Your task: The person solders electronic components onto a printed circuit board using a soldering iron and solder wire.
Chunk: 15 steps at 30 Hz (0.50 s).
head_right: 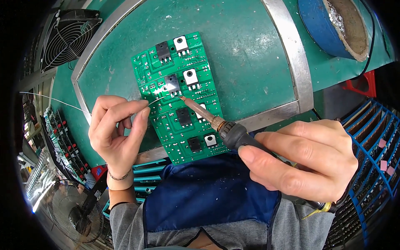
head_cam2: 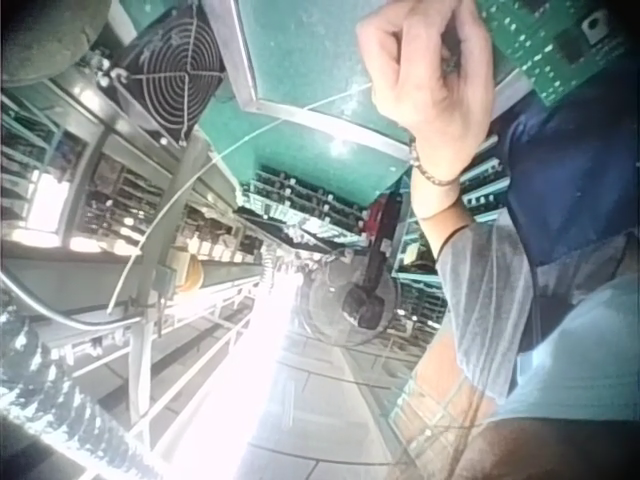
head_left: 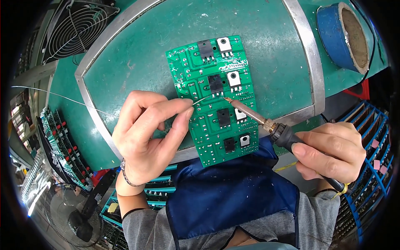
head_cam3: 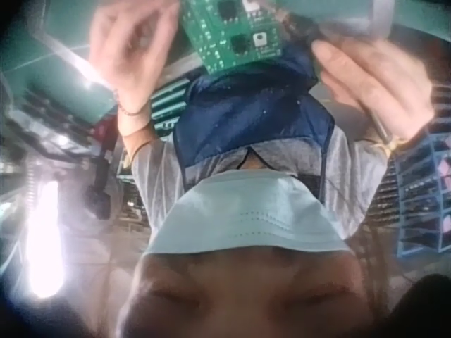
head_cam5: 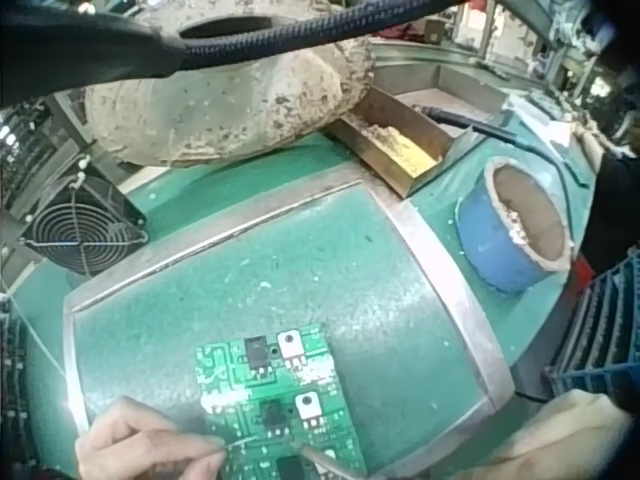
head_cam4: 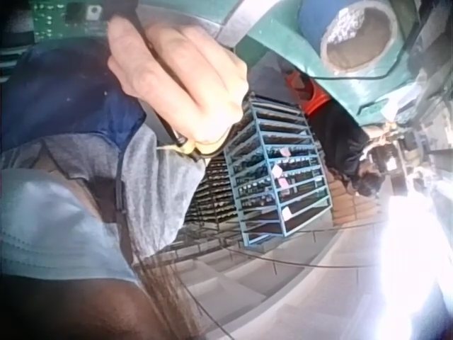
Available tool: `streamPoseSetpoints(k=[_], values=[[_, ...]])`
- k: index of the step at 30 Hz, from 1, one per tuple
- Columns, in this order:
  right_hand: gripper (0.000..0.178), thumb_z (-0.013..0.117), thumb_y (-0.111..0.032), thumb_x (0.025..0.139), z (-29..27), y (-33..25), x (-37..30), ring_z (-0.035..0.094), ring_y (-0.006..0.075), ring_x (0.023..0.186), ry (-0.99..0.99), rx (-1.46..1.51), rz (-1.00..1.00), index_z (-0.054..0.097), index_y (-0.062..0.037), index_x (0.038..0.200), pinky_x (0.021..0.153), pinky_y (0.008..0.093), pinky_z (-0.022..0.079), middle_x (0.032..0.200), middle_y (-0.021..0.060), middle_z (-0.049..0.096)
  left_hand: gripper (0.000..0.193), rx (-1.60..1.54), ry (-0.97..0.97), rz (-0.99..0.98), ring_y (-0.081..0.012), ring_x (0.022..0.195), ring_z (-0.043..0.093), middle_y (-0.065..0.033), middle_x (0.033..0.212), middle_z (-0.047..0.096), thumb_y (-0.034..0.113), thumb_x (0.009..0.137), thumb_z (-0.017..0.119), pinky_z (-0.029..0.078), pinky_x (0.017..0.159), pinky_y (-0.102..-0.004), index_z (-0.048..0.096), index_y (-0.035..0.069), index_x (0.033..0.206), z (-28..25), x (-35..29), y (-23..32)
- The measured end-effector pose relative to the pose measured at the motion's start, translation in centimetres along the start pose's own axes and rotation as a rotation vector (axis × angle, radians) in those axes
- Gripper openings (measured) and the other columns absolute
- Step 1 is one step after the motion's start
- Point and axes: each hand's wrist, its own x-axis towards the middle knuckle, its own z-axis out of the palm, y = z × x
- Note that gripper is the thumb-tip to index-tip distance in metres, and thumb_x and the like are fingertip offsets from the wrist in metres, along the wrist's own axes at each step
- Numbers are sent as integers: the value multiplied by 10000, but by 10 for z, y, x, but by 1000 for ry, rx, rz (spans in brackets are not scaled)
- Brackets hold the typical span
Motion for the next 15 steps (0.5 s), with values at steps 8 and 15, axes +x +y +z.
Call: streamPoseSetpoints(k=[8,15], values=[[284,724,-209,869,-7,1,-4,625,202,526,-34,-20,-42,666,62,931,410,244,500,711,165,643,216,13,33,23,-61,612,466,-18,850,575,-28,738,787,377,507,-206,739,55,932,4,1,-4],[353,693,-202,884,-33,-14,-37,654,264,586,226,-299,141,640,107,1044,544,304,557,793,186,662,338,-17,142,-44,-32,595,382,-21,947,557,-28,736,782,314,510,-173,701,47,1056,3,16,-19]])
